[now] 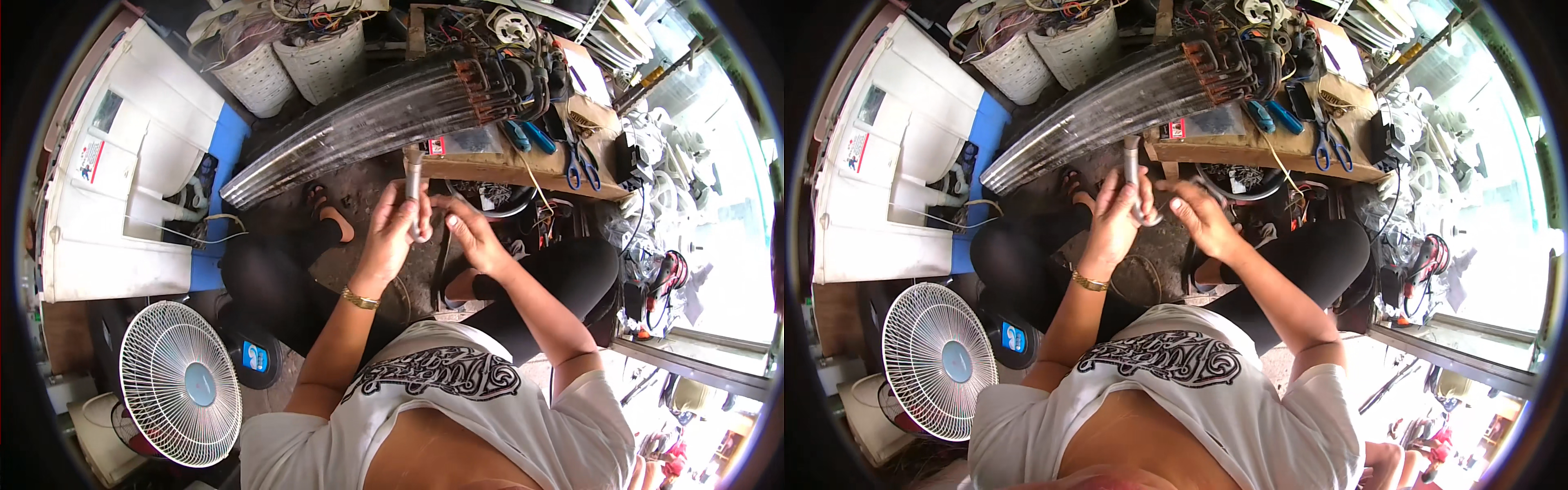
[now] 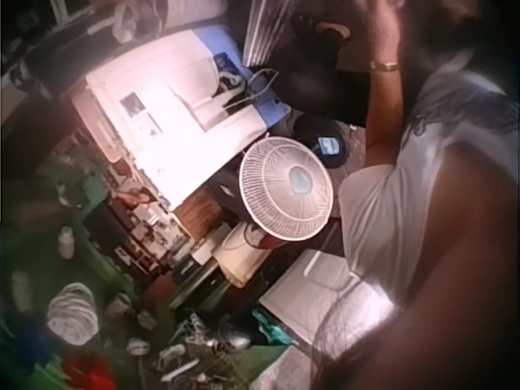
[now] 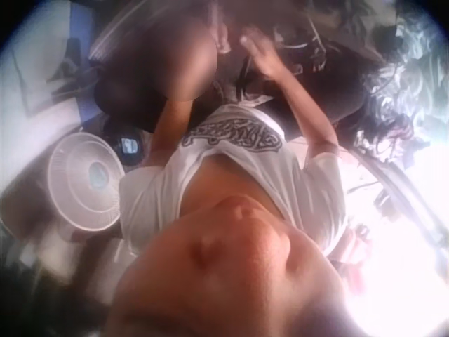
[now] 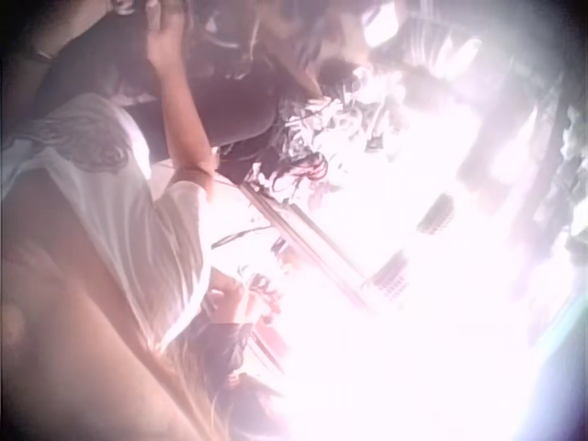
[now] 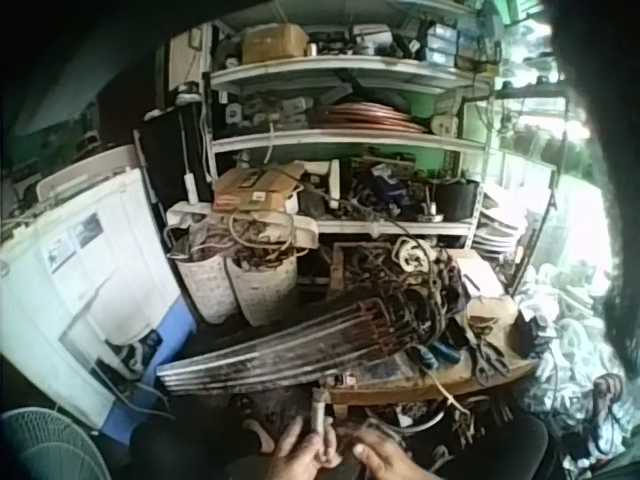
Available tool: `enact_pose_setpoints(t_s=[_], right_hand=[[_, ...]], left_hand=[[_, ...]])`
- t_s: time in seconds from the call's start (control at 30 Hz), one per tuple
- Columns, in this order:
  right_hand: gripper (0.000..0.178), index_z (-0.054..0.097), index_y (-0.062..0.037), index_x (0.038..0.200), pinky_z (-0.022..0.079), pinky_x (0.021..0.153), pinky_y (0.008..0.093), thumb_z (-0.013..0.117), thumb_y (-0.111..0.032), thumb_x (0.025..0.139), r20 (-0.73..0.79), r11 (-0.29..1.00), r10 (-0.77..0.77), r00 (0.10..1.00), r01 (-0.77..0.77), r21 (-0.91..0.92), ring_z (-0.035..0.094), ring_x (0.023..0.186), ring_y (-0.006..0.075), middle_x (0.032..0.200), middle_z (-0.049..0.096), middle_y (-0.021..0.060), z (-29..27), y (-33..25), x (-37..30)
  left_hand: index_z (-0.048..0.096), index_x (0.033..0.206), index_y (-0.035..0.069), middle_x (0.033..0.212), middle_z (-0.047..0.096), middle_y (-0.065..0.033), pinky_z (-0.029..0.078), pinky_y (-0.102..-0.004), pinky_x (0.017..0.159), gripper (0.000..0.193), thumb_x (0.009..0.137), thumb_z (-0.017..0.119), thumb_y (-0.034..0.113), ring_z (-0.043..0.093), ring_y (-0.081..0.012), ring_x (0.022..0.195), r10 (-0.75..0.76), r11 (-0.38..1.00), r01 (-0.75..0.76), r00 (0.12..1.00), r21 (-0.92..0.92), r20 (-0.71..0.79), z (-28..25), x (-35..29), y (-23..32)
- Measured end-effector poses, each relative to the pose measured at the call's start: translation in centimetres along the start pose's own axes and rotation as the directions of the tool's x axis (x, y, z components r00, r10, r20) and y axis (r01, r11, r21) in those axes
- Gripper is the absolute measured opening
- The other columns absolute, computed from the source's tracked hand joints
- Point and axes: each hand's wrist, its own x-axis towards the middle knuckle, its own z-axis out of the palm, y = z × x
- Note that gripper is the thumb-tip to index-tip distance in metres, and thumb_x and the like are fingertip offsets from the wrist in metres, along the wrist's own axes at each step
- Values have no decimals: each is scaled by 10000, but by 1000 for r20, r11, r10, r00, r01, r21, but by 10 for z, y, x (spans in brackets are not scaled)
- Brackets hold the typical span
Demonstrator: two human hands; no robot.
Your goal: The person manipulates a metal pipe and an evaporator coil component by hand, attaching small fittings and wrapping the unit in black insulation material.
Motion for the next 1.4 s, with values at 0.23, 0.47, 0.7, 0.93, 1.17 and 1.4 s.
enact_pose_setpoints(t_s=[0.23, 0.47, 0.7, 0.93, 1.17, 1.4], right_hand=[[582, 483, 6, 982, 413, 846, 359, 321, -550, 1042, -21, 951, 27, 999, -19, 308, 485, 878, 235, 946, 515, 110, 38, 2, -3], [616, 503, 5, 911, 387, 855, 396, 310, -569, 1026, -35, 977, -30, 999, 36, 211, 477, 911, 298, 912, 510, 128, 49, 11, -20], [449, 629, -6, 967, 370, 907, 438, 467, -423, 1009, 34, 989, -124, 992, 121, 84, 491, 949, 340, 1021, 585, 167, 37, 13, -22], [460, 573, 1, 1285, 332, 1085, 492, 549, -344, 981, 82, 967, -72, 994, 90, -237, 442, 1273, 424, 1339, 514, 235, 18, 30, -28], [403, 568, 16, 1288, 392, 1038, 402, 513, -286, 1026, -117, 997, 63, 991, -58, 49, 518, 1218, 347, 1269, 551, 191, -7, 25, -23], [302, 623, 21, 1130, 502, 790, 282, 607, -250, 999, -146, 856, 276, 950, -173, 488, 603, 907, 132, 1079, 632, 41, 0, 14, -5]], left_hand=[[459, 1384, 12, 967, 573, -40, 467, -246, 730, 421, 1035, 520, 240, 549, -108, 805, 88, 986, -86, 996, 146, -8, 9, 7, -4], [479, 1356, -12, 887, 543, -40, 461, -249, 622, 403, 1058, 466, 260, 523, -106, 694, 34, 999, -34, 999, -13, -25, 25, 4, -2], [510, 1289, -19, 759, 460, 17, 353, -187, 487, 413, 1068, 439, 323, 390, -25, 550, -11, 998, 8, 999, -56, -50, 24, 2, -6], [537, 1203, -14, 691, 410, 56, 282, -175, 442, 414, 1073, 416, 360, 340, -7, 518, -14, 999, 13, 1000, 41, 15, 23, 2, -6], [626, 1097, 35, 696, 438, 60, 302, -205, 528, 339, 1065, 454, 325, 359, -22, 597, -62, 852, 28, 997, 522, 47, 14, 7, -4], [443, 1117, 89, 747, 492, 9, 353, -191, 484, 160, 1058, 464, 236, 404, -34, 579, -122, 772, 78, 992, 631, 27, -2, 10, -41]])
